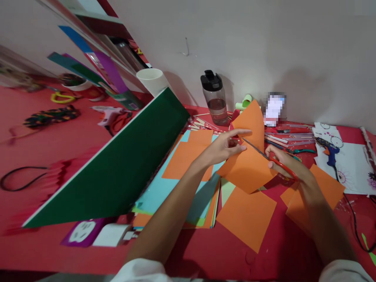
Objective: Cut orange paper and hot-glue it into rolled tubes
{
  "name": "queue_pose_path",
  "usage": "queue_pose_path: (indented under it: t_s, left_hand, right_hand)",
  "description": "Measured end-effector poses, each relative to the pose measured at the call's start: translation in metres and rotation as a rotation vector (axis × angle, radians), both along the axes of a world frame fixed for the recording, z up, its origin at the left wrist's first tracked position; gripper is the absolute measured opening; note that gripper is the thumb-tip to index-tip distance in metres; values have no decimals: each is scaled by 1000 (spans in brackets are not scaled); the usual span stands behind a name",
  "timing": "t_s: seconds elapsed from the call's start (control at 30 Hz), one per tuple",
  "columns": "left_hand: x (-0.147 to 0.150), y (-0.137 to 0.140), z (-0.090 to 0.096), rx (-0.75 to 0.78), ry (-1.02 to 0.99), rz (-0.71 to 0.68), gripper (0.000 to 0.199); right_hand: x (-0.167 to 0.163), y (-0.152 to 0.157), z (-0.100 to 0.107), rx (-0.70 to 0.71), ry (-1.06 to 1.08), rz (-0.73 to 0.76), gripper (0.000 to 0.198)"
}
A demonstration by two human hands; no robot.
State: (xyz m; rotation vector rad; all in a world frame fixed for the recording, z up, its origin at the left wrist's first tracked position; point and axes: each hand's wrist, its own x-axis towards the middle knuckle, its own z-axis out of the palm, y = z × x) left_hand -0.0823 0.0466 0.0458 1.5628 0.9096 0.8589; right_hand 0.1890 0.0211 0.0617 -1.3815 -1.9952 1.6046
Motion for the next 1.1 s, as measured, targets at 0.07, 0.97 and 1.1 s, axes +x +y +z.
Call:
queue_pose_path:
  t_s: [0.07,0.97,1.1]
  left_hand:
    - [0,0,0,1,-11,1,50]
    - [-1,1,-3,-27,-41,-27,55]
    - [0,1,-1,-11,-32,-23,52]
  right_hand:
    - [-1,-1,0,-1,13,-12,40]
    - [-2,2,-5,25,15,14,44]
    - [2,4,-10,33,13,34,41]
